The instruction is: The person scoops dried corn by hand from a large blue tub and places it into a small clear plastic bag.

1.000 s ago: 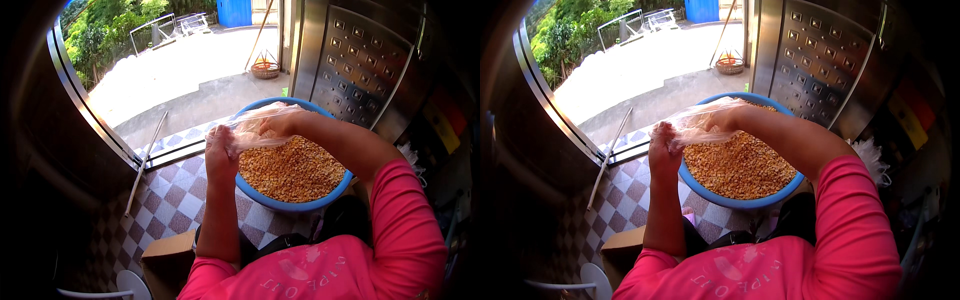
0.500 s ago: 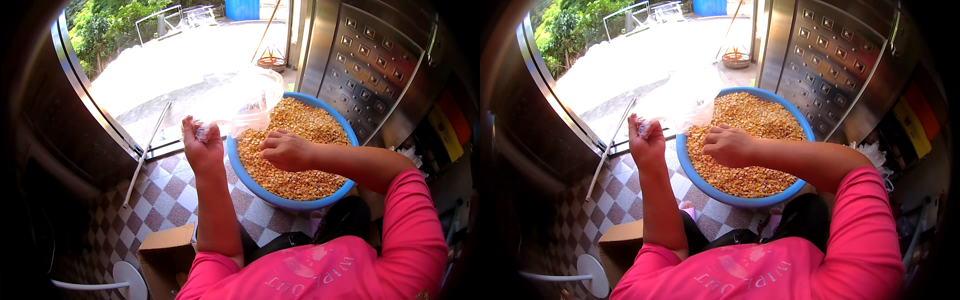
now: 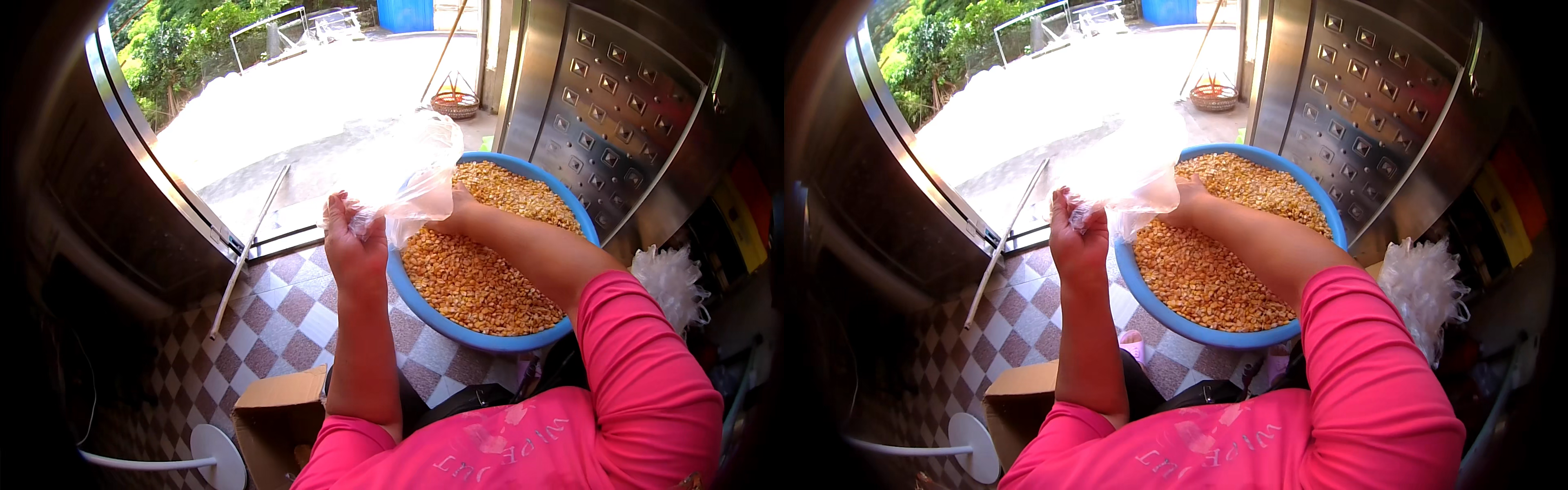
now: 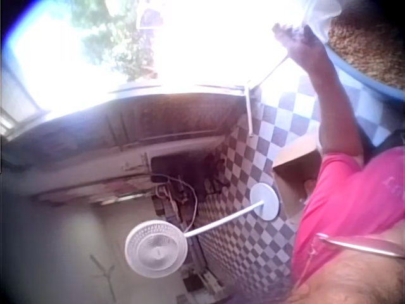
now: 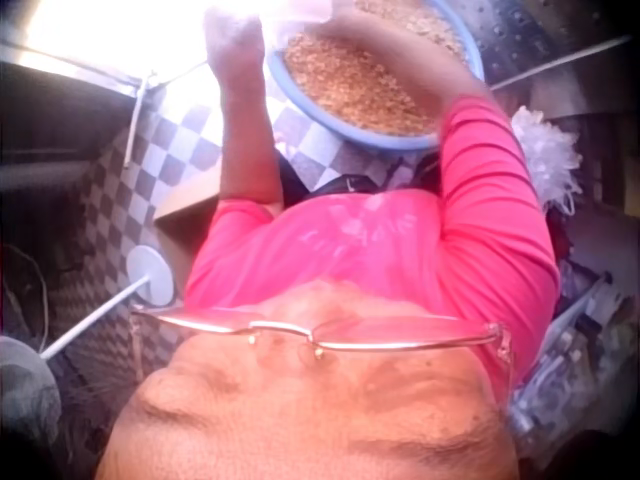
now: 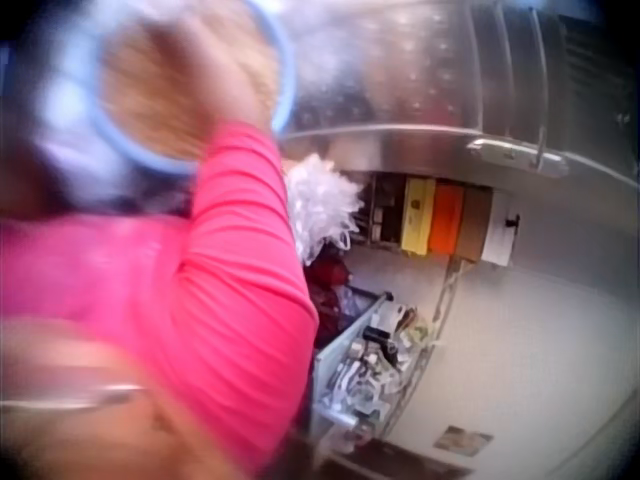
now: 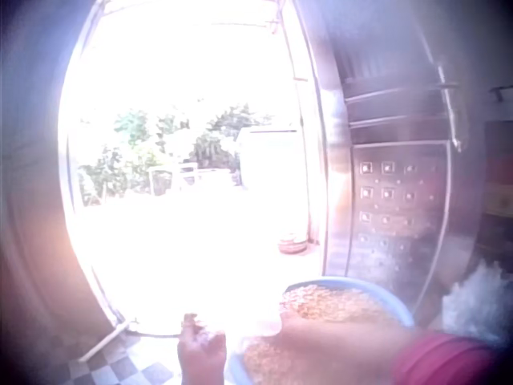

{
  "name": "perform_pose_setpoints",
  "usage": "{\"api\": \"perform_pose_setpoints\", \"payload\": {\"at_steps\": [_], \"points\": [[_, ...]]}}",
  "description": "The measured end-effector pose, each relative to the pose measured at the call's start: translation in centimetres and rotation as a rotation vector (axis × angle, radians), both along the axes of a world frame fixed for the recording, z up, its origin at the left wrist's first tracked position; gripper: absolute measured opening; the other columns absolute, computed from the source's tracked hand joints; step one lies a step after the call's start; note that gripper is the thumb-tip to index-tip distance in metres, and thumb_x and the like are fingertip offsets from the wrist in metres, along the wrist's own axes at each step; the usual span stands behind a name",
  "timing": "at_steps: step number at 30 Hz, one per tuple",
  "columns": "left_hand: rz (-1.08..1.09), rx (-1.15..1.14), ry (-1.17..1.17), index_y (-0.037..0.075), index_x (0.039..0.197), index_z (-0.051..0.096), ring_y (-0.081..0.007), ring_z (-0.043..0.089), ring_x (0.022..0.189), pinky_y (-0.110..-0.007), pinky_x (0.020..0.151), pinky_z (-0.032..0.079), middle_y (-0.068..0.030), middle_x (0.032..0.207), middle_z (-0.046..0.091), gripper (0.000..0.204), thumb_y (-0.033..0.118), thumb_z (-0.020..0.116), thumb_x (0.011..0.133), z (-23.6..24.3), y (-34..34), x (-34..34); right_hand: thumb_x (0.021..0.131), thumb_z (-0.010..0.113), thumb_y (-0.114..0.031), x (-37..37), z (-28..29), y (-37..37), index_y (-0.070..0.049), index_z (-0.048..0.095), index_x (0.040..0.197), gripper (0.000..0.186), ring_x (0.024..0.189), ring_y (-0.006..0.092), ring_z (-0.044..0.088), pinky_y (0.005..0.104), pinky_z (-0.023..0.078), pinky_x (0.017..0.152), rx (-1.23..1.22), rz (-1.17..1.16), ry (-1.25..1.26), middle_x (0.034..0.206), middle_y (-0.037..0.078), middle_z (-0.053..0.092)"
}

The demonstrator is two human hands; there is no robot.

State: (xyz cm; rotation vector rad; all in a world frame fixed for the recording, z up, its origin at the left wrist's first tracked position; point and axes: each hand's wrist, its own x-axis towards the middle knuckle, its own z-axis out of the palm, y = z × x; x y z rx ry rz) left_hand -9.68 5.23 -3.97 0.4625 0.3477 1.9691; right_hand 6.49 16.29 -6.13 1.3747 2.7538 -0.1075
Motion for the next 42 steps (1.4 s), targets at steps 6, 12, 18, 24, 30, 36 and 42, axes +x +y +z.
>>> {"api": "perform_pose_setpoints", "payload": {"at_steps": [6, 12, 18, 24, 30, 36, 42], "points": [[0.142, -0.106, 0.606, -0.001, 0.12, 0.04, -0.0161, 0.05, 0.088, -0.03, 0.073, 0.049, -0.0072, 0.094, 0.046, 0.042, -0.003, 0.057, 0.082, -0.9, 0.4, 2.6, 0.082, 0.047, -0.042, 3.0, 0.1, -1.4, -0.026, 0.043, 0.126, 0.046, 0.12, 0.0231, 0.04, 0.0489, 0.026, 0.098, 0.047, 0.039, -0.035, 0.126, 0.004, 0.048], [-0.052, -0.05, 0.148, 0.003, 0.097, 0.051, -0.008, 0.049, 0.067, -0.02, 0.056, 0.045, -0.0026, 0.079, 0.052, 0.017, 0.019, 0.045, 0.093, 0.7, 0.0, 5.4, 0.082, 0.048, -0.038, 7.3, -0.9, -3.2, -0.024, 0.052, 0.116, 0.037, 0.11, 0.0231, 0.047, 0.0467, 0.027, 0.094, 0.212, 0.136, 0.049, 0.114, 0.006, 0.055], [0.001, -0.015, 0.371, 0.006, 0.092, 0.054, -0.0032, 0.042, 0.052, -0.017, 0.046, 0.036, 0.0028, 0.065, 0.049, 0.011, 0.015, 0.048, 0.091, 0.0, 0.5, 6.7, 0.081, 0.051, -0.038, 10.9, 0.4, -7.4, -0.018, 0.063, 0.1, 0.03, 0.097, 0.0225, 0.053, 0.0456, 0.028, 0.089, 0.26, 0.15, 0.084, 0.1, 0.008, 0.059], [-0.011, -0.11, 0.608, 0.006, 0.089, 0.056, -0.001, 0.041, 0.049, -0.017, 0.041, 0.031, 0.0046, 0.063, 0.048, 0.01, 0.015, 0.051, 0.089, -1.0, 0.6, 7.3, 0.079, 0.058, -0.031, 12.6, 0.3, -8.6, -0.013, 0.06, 0.098, 0.026, 0.086, 0.0246, 0.057, 0.0412, 0.042, 0.074, 0.494, 0.081, 0.248, 0.088, 0.009, 0.056], [0.031, -0.095, 0.562, 0.006, 0.089, 0.056, -0.0013, 0.042, 0.051, -0.017, 0.043, 0.032, 0.0039, 0.063, 0.048, 0.008, 0.013, 0.053, 0.088, -2.5, 1.3, 6.7, 0.08, 0.057, -0.026, 12.9, -0.5, -8.0, -0.007, 0.052, 0.081, 0.02, 0.067, 0.0291, 0.06, 0.0399, 0.05, 0.056, 0.352, 0.11, 0.256, 0.078, 0.011, 0.056], [-0.016, -0.101, 0.541, 0.005, 0.09, 0.056, -0.0016, 0.043, 0.052, -0.016, 0.044, 0.033, 0.0033, 0.062, 0.049, 0.009, 0.014, 0.053, 0.088, -3.2, 0.7, 6.2, 0.084, 0.054, -0.022, 13.8, 0.7, -6.3, -0.004, 0.051, 0.081, 0.018, 0.067, 0.0254, 0.06, 0.0378, 0.048, 0.059, 0.155, 0.06, 0.308, 0.071, 0.011, 0.058], [-0.049, -0.118, 0.58, 0.006, 0.093, 0.054, -0.0024, 0.041, 0.05, -0.017, 0.042, 0.033, 0.0031, 0.063, 0.046, 0.013, 0.018, 0.051, 0.091, -2.9, -0.1, 6.7, 0.086, 0.055, -0.015, 9.7, 7.8, -4.6, -0.003, 0.057, 0.08, 0.014, 0.043, 0.0092, 0.04, 0.0257, 0.031, 0.037, -0.877, -0.358, 0.899, 0.059, 0.001, 0.048]]}}
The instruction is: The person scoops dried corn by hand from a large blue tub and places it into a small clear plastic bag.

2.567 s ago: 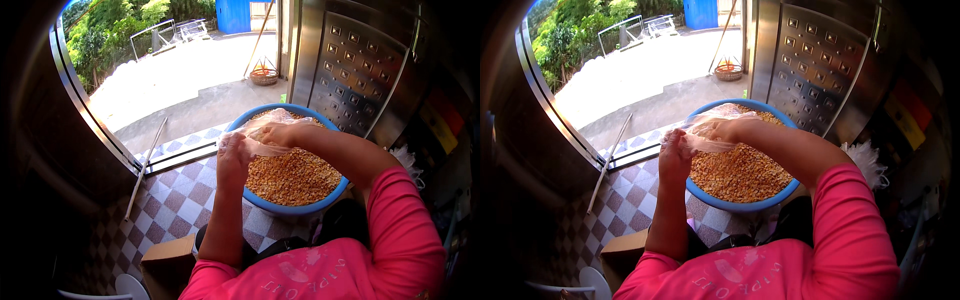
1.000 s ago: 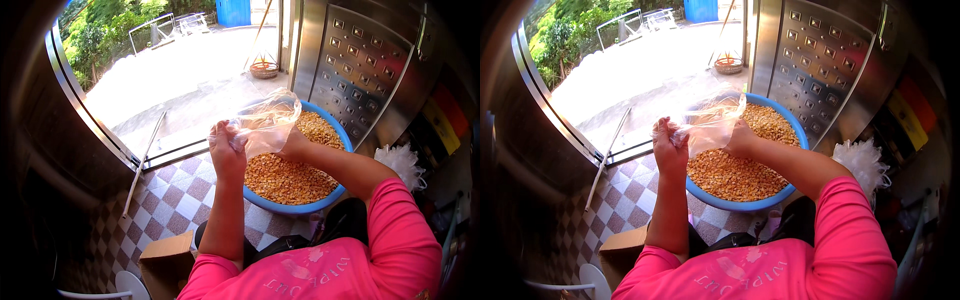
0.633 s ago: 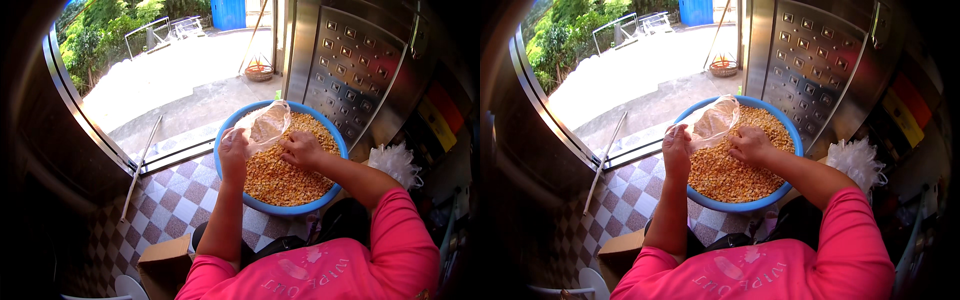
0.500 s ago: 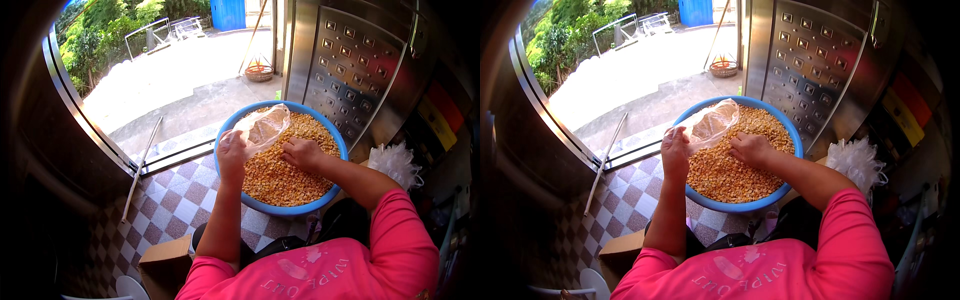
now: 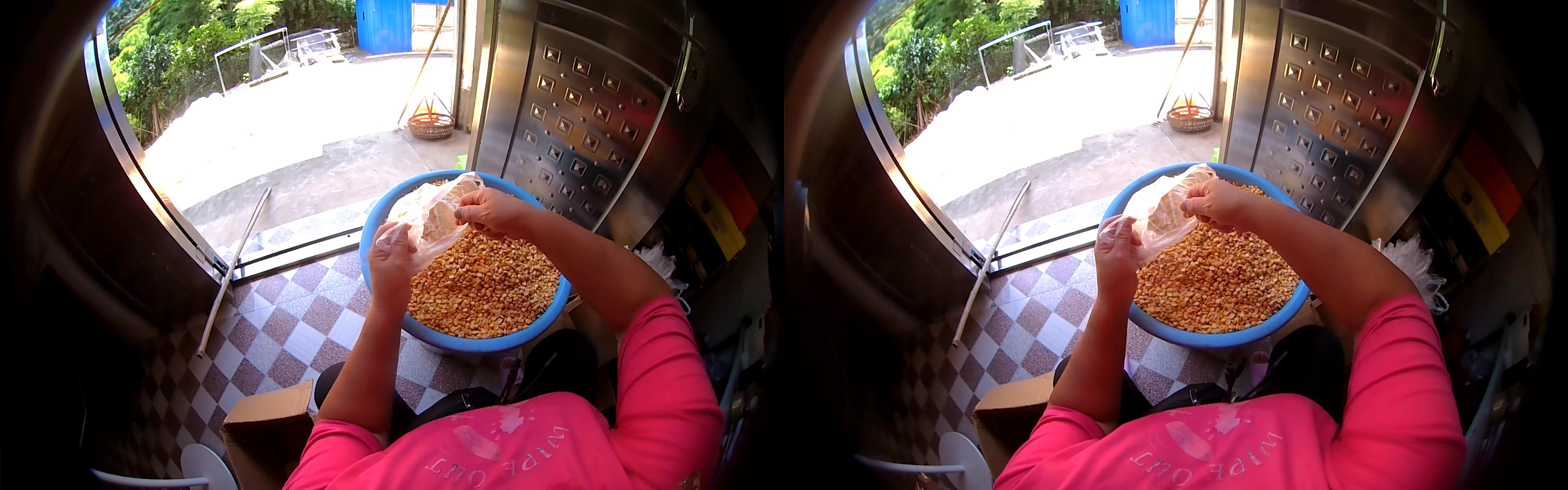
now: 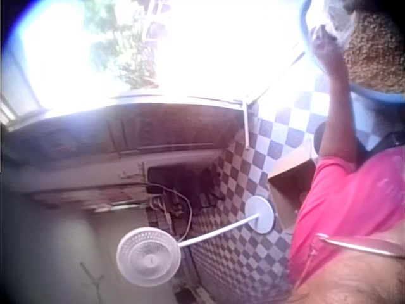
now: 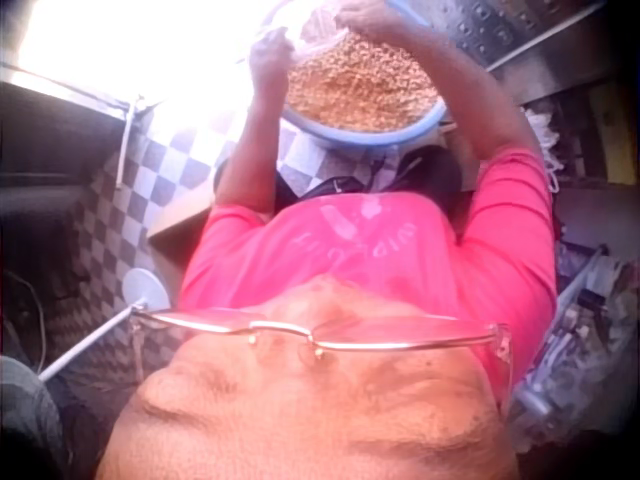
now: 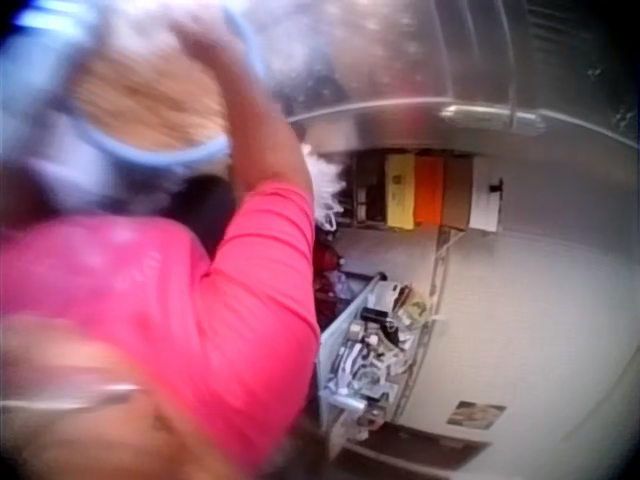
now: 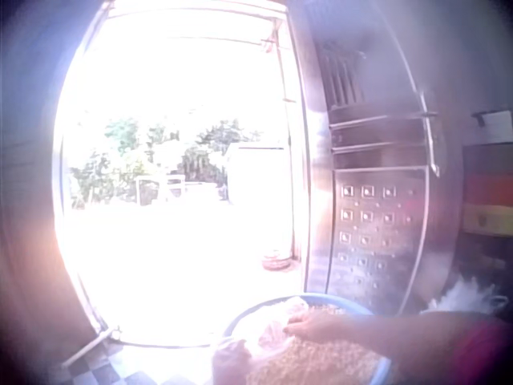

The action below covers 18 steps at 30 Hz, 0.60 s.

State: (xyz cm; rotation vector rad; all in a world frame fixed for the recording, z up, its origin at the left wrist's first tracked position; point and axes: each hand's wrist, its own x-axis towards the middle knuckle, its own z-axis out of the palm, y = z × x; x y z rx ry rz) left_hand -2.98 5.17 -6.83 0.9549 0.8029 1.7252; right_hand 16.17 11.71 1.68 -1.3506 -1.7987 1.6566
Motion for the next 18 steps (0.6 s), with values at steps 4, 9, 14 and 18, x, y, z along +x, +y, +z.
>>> {"api": "perform_pose_setpoints", "payload": {"at_steps": [4, 9, 14, 18], "points": [[-0.008, -0.012, -0.011, 0.007, 0.094, 0.053, -0.0026, 0.042, 0.05, -0.017, 0.041, 0.034, 0.003, 0.063, 0.047, 0.013, 0.019, 0.051, 0.09, 0.1, -0.3, 0.3, 0.087, 0.054, -0.011, -3.9, -0.3, 2.1, -0.004, 0.055, 0.079, 0.011, 0.038, 0.0062, 0.031, 0.0225, 0.023, 0.032, -0.174, -0.127, -0.011, 0.061, 0.003, 0.049], [-0.037, -0.029, -0.109, 0.006, 0.094, 0.054, -0.0026, 0.042, 0.05, -0.018, 0.042, 0.035, 0.0025, 0.064, 0.047, 0.012, 0.017, 0.053, 0.09, -0.5, -0.2, 0.0, 0.085, 0.054, -0.009, -5.8, -1.0, 3.7, 0.0, 0.055, 0.085, 0.009, 0.047, 0.011, 0.047, 0.0226, 0.034, 0.036, -0.222, -0.223, -0.043, 0.068, 0.008, 0.057], [-0.069, -0.054, -0.161, 0.007, 0.093, 0.054, -0.0045, 0.046, 0.054, -0.018, 0.044, 0.039, 0.0023, 0.065, 0.048, 0.011, 0.017, 0.05, 0.091, -0.4, 0.0, -0.4, 0.083, 0.056, -0.005, -5.6, -0.8, 3.4, 0.002, 0.056, 0.1, 0.019, 0.077, 0.023, 0.06, 0.0338, 0.056, 0.062, -0.177, -0.228, 0.157, 0.095, 0.014, 0.058], [-0.025, 0.005, -0.202, 0.005, 0.093, 0.053, -0.0037, 0.044, 0.052, -0.017, 0.041, 0.035, 0.002, 0.067, 0.047, 0.015, 0.019, 0.048, 0.091, -0.9, 0.6, -0.3, 0.083, 0.054, -0.004, -4.7, -0.7, 3.1, 0.003, 0.055, 0.104, 0.022, 0.085, 0.0213, 0.06, 0.033, 0.055, 0.07, -0.028, -0.113, 0.089, 0.097, 0.013, 0.058]]}}
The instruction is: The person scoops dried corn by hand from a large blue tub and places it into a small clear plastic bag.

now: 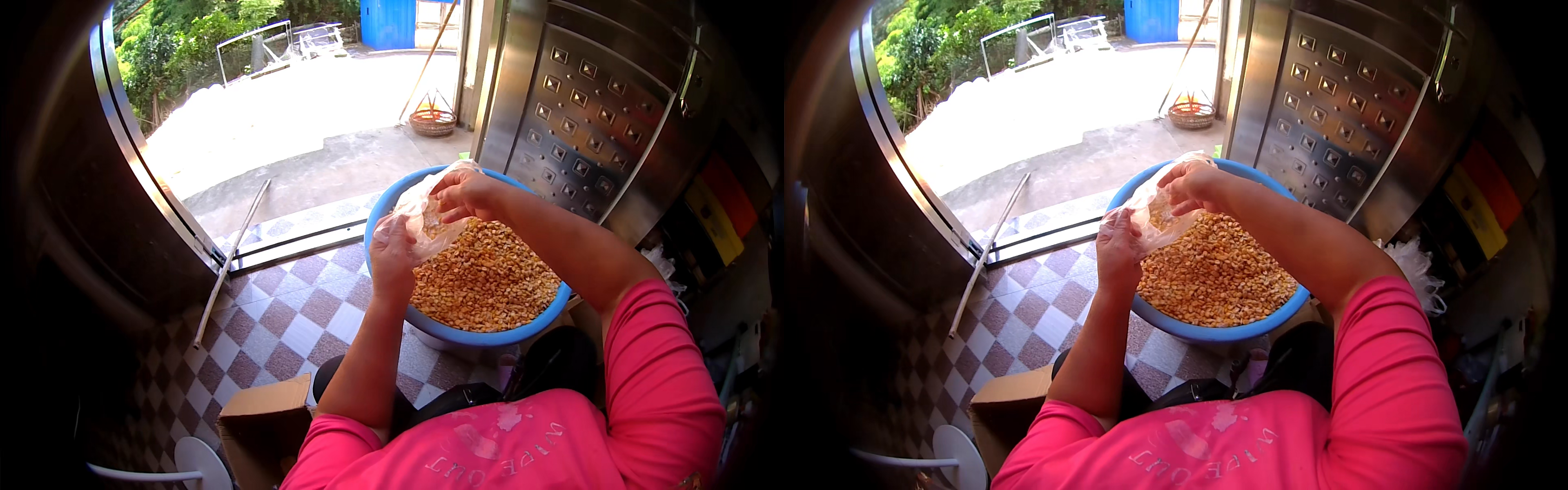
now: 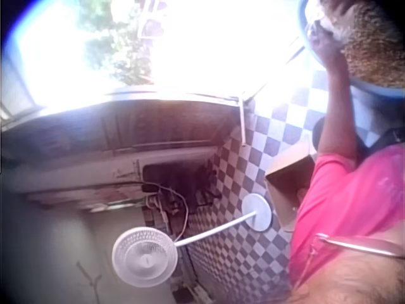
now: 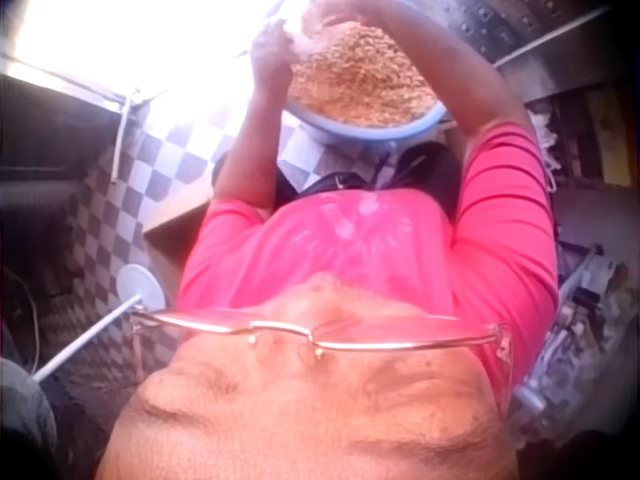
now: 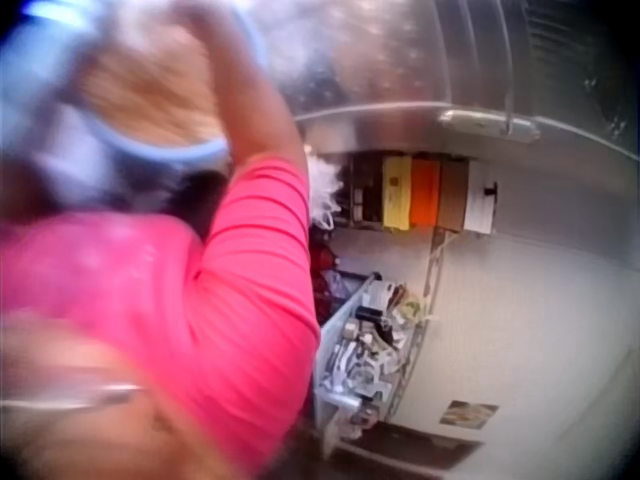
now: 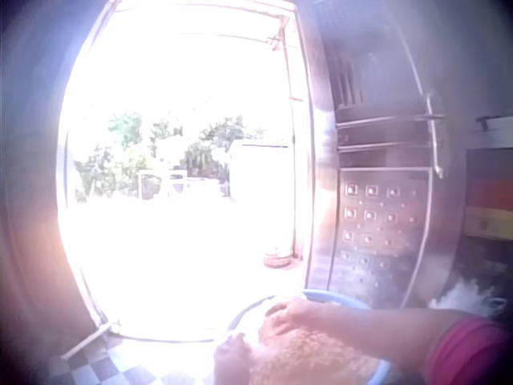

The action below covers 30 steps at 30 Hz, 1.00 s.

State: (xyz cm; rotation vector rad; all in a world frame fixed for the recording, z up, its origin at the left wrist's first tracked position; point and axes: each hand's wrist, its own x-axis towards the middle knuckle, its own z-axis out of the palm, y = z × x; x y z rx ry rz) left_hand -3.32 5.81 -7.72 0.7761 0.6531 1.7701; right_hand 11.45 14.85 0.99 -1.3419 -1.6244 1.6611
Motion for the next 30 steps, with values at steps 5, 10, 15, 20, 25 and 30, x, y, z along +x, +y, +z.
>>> {"api": "perform_pose_setpoints", "payload": {"at_steps": [5, 10, 15, 20, 25, 30], "points": [[0.009, -0.025, -0.006, 0.006, 0.092, 0.053, -0.0033, 0.044, 0.051, -0.017, 0.04, 0.035, 0.0025, 0.064, 0.045, 0.013, 0.019, 0.05, 0.09, 0.1, -0.1, 0.0, 0.082, 0.054, -0.005, 2.0, 0.1, -0.4, -0.001, 0.059, 0.098, 0.017, 0.072, 0.02, 0.06, 0.0294, 0.052, 0.06, 0.254, 0.017, 0.031, 0.086, 0.011, 0.061], [-0.01, -0.029, -0.068, 0.007, 0.092, 0.053, -0.0034, 0.044, 0.049, -0.017, 0.038, 0.035, 0.0025, 0.063, 0.045, 0.012, 0.019, 0.052, 0.089, 0.2, 0.0, -0.4, 0.083, 0.054, -0.01, 6.9, -0.1, -1.2, -0.002, 0.057, 0.093, 0.013, 0.074, 0.017, 0.06, 0.0305, 0.05, 0.061, 0.492, -0.029, -0.401, 0.086, 0.01, 0.059], [-0.008, -0.023, -0.081, 0.007, 0.092, 0.054, -0.0029, 0.044, 0.049, -0.017, 0.037, 0.035, 0.0024, 0.063, 0.046, 0.011, 0.018, 0.054, 0.089, 0.3, 0.1, -0.6, 0.086, 0.05, -0.024, 9.3, -5.8, -3.0, -0.003, 0.054, 0.095, 0.023, 0.081, 0.0302, 0.059, 0.0409, 0.047, 0.07, 0.978, -0.04, -0.894, 0.088, 0.015, 0.059], [0.006, -0.039, -0.03, 0.007, 0.092, 0.054, -0.0024, 0.042, 0.047, -0.017, 0.036, 0.032, 0.0026, 0.062, 0.046, 0.011, 0.018, 0.053, 0.089, -0.1, 0.0, -0.5, 0.089, 0.045, -0.035, 7.0, -6.3, -5.3, -0.004, 0.052, 0.094, 0.032, 0.09, 0.0344, 0.057, 0.045, 0.045, 0.075, 0.826, 0.011, -1.05, 0.096, 0.018, 0.059], [0.015, -0.055, 0.027, 0.007, 0.094, 0.055, -0.0022, 0.041, 0.047, -0.017, 0.037, 0.032, 0.0025, 0.063, 0.047, 0.012, 0.018, 0.053, 0.089, -0.3, 0.0, -0.1, 0.089, 0.045, -0.034, 7.4, -6.3, -5.4, -0.005, 0.052, 0.092, 0.03, 0.083, 0.0347, 0.059, 0.0453, 0.046, 0.072, 0.779, 0.077, -1.077, 0.082, 0.019, 0.06], [0.041, -0.029, 0.077, 0.007, 0.095, 0.055, -0.0023, 0.041, 0.048, -0.017, 0.038, 0.032, 0.0023, 0.063, 0.047, 0.012, 0.018, 0.053, 0.089, 0.1, -0.3, 0.5, 0.088, 0.049, -0.027, 10.0, -7.6, -3.4, -0.003, 0.053, 0.086, 0.024, 0.058, 0.0229, 0.056, 0.0367, 0.046, 0.059, 0.768, 0.031, -0.643, 0.065, 0.014, 0.057]]}}
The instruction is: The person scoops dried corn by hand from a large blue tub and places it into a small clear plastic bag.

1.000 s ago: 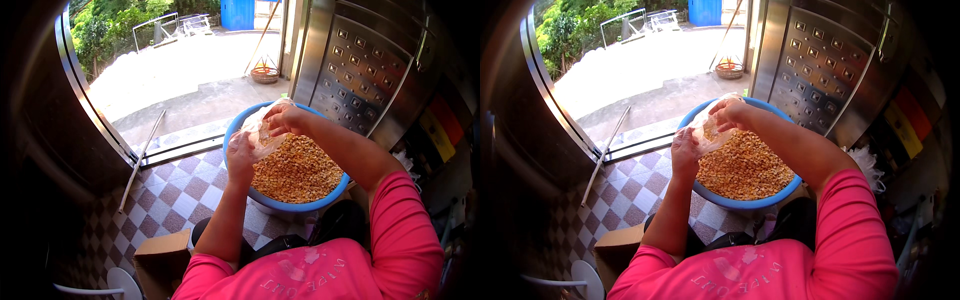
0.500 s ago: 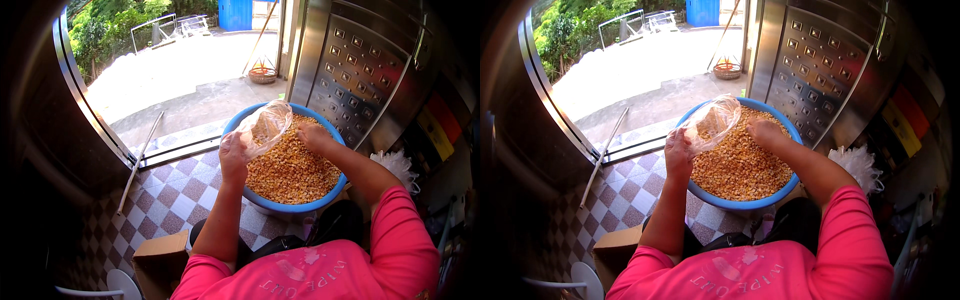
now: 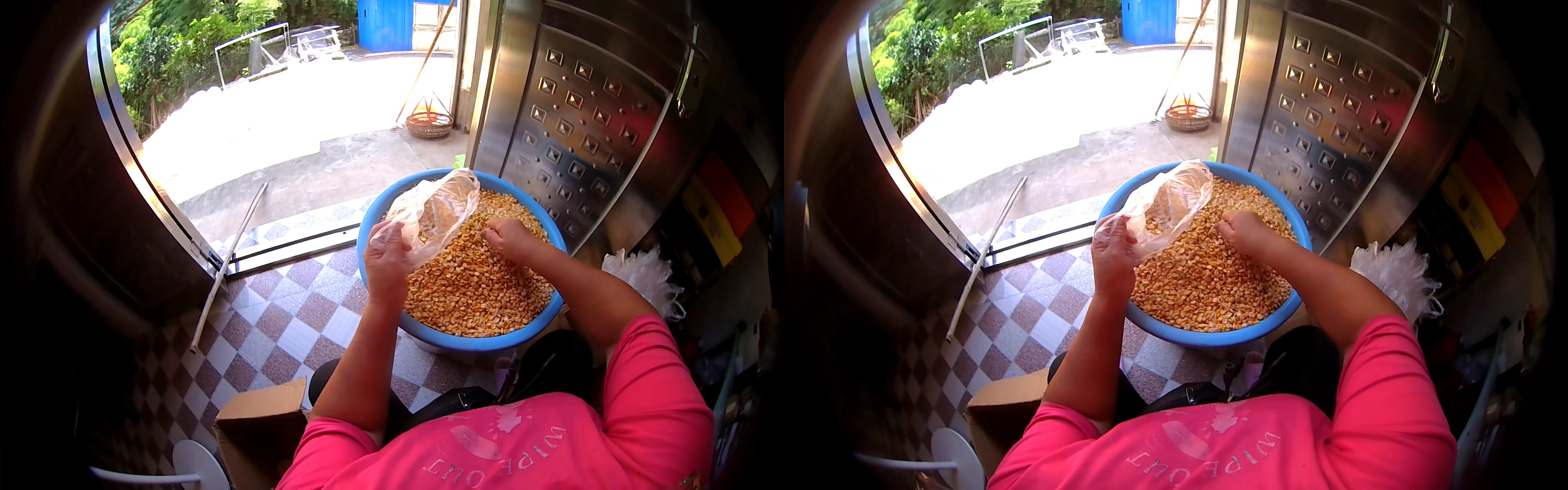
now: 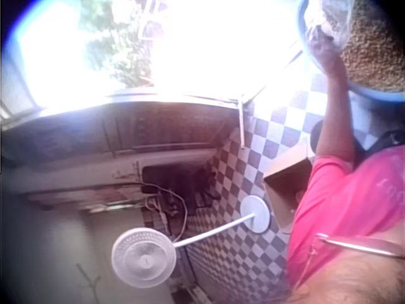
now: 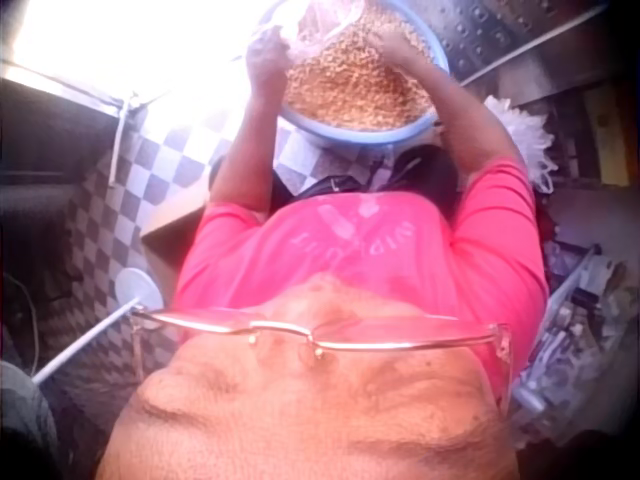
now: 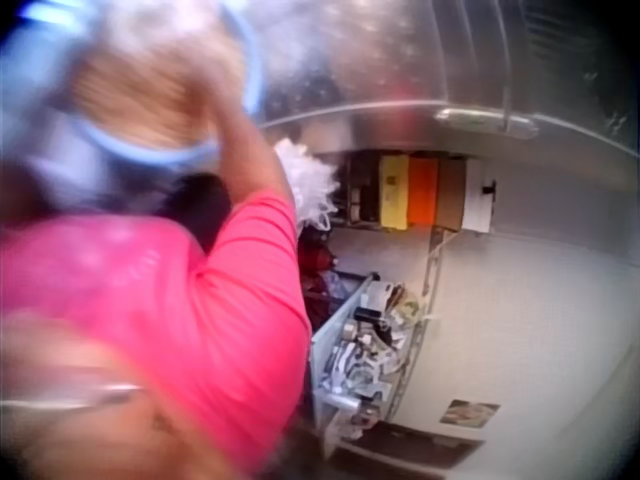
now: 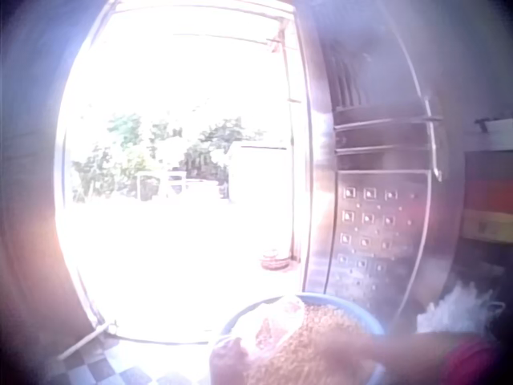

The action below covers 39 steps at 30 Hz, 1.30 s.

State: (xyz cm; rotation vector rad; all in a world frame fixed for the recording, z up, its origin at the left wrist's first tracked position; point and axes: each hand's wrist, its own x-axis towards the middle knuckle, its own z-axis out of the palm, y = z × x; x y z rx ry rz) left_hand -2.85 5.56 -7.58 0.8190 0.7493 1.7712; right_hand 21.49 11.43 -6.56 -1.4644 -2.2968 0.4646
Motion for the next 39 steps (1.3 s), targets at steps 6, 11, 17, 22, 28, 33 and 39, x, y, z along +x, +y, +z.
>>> {"api": "perform_pose_setpoints", "payload": {"at_steps": [6, 11, 17, 22, 28, 33, 39], "points": [[0.003, 0.017, 0.018, 0.007, 0.096, 0.055, -0.0028, 0.043, 0.05, -0.017, 0.039, 0.033, 0.0019, 0.063, 0.048, 0.011, 0.015, 0.054, 0.089, -0.2, -0.2, -0.1, 0.09, 0.048, -0.022, -3.8, 6.1, 0.1, -0.003, 0.053, 0.082, 0.022, 0.042, 0.0058, 0.034, 0.0208, 0.025, 0.036, -0.805, -0.015, 0.689, 0.054, -0.001, 0.04], [0.005, -0.008, 0.049, 0.007, 0.099, 0.054, -0.003, 0.043, 0.049, -0.017, 0.04, 0.034, 0.002, 0.063, 0.049, 0.014, 0.016, 0.056, 0.088, -0.2, -0.5, 0.2, 0.09, 0.047, -0.017, -7.6, 6.9, 2.1, -0.002, 0.051, 0.088, 0.016, 0.043, 0.0038, 0.031, 0.0177, 0.022, 0.033, -1.053, -0.229, 0.862, 0.06, -0.001, 0.041], [0.004, 0.01, 0.037, 0.007, 0.099, 0.054, -0.0031, 0.042, 0.048, -0.018, 0.04, 0.033, 0.0023, 0.063, 0.049, 0.014, 0.016, 0.055, 0.089, -0.4, -0.3, 0.1, 0.086, 0.048, -0.006, -10.7, 6.5, 3.3, 0.001, 0.05, 0.097, 0.013, 0.058, 0.0133, 0.051, 0.0224, 0.047, 0.044, -1.03, -0.359, 0.973, 0.079, 0.009, 0.053], [0.034, 0.048, 0.072, 0.006, 0.098, 0.054, -0.0032, 0.041, 0.048, -0.018, 0.04, 0.033, 0.0024, 0.063, 0.048, 0.013, 0.016, 0.055, 0.089, -0.8, 0.0, -0.1, 0.082, 0.052, 0.0, -11.0, 6.6, 3.1, 0.002, 0.049, 0.099, 0.018, 0.077, 0.0226, 0.059, 0.0302, 0.057, 0.062, -0.881, -0.243, 1.107, 0.091, 0.014, 0.055], [-0.008, -0.005, -0.007, 0.006, 0.097, 0.055, -0.0034, 0.041, 0.05, -0.018, 0.039, 0.032, 0.0023, 0.064, 0.048, 0.012, 0.016, 0.054, 0.089, -0.3, -0.3, 0.1, 0.084, 0.049, 0.001, -9.8, 6.6, 2.9, 0.002, 0.047, 0.111, 0.028, 0.092, 0.0254, 0.057, 0.0334, 0.053, 0.076, -0.76, -0.085, 0.993, 0.102, 0.012, 0.055], [0.014, 0.003, 0.031, 0.007, 0.096, 0.055, -0.0032, 0.041, 0.05, -0.018, 0.039, 0.032, 0.0021, 0.064, 0.048, 0.011, 0.016, 0.052, 0.09, -0.2, -0.2, 0.0, 0.084, 0.052, -0.004, -7.9, 6.5, 2.0, 0.001, 0.055, 0.103, 0.02, 0.086, 0.0196, 0.058, 0.0294, 0.051, 0.075, -0.501, 0.023, 0.765, 0.094, 0.009, 0.058], [0.025, 0.019, -0.003, 0.007, 0.093, 0.054, -0.0028, 0.041, 0.049, -0.017, 0.039, 0.032, 0.0022, 0.063, 0.048, 0.01, 0.016, 0.052, 0.09, -0.5, 0.2, 0.1, 0.083, 0.055, -0.013, -2.4, 5.0, -1.6, -0.002, 0.058, 0.091, 0.014, 0.072, 0.0204, 0.06, 0.0317, 0.048, 0.065, -0.157, 0.085, 0.195, 0.08, 0.009, 0.061]]}}
